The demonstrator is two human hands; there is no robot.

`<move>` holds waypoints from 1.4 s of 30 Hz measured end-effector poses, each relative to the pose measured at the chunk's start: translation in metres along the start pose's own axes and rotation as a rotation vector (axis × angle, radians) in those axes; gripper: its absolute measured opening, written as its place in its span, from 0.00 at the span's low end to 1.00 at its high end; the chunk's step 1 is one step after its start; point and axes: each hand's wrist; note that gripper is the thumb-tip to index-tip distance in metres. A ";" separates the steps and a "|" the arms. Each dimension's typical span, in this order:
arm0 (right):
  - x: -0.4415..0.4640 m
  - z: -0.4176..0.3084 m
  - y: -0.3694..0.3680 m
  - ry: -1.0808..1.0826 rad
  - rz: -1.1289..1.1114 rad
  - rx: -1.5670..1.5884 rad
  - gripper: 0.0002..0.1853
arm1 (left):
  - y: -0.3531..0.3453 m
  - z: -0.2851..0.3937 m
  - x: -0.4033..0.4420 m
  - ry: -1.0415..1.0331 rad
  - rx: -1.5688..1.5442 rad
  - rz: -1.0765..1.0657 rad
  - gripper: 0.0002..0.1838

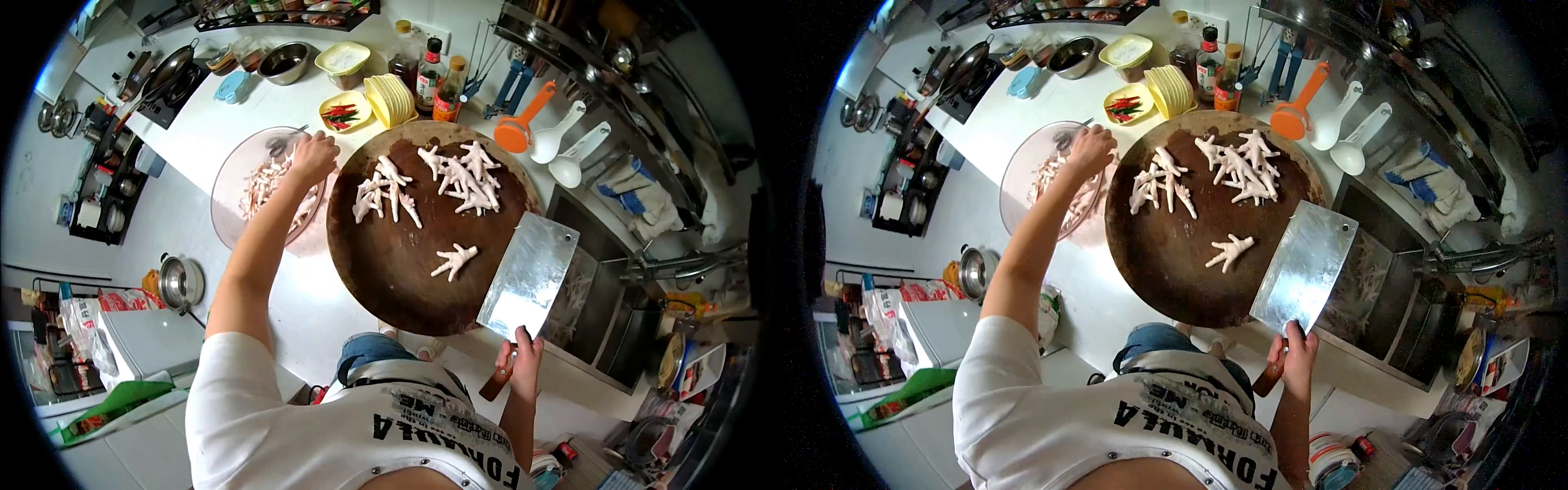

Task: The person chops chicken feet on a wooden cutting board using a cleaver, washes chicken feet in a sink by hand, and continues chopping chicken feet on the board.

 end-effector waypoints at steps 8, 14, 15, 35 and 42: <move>-0.002 0.003 -0.036 0.000 0.050 0.065 0.11 | -0.084 0.002 0.100 0.275 0.107 -0.638 0.14; 0.004 -0.006 -0.052 -0.035 -0.003 0.011 0.11 | -0.065 -0.004 0.111 0.148 0.128 -0.648 0.11; 0.007 -0.007 -0.054 -0.049 -0.049 -0.027 0.11 | -0.067 -0.008 0.114 0.062 0.167 -0.525 0.09; 0.073 0.074 -0.118 -0.265 -0.371 0.136 0.07 | -0.024 0.120 -0.014 0.087 -0.820 0.229 0.35; 0.096 0.084 -0.169 -0.238 -0.466 0.038 0.08 | -0.011 0.151 -0.043 0.044 -0.877 0.344 0.43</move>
Point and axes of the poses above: each hand's wrist, its own x-axis towards the middle knuckle, its own y-axis out of the back of the hand, z = x × y, and after that the axes turned 4 degrees about -z, right-handed
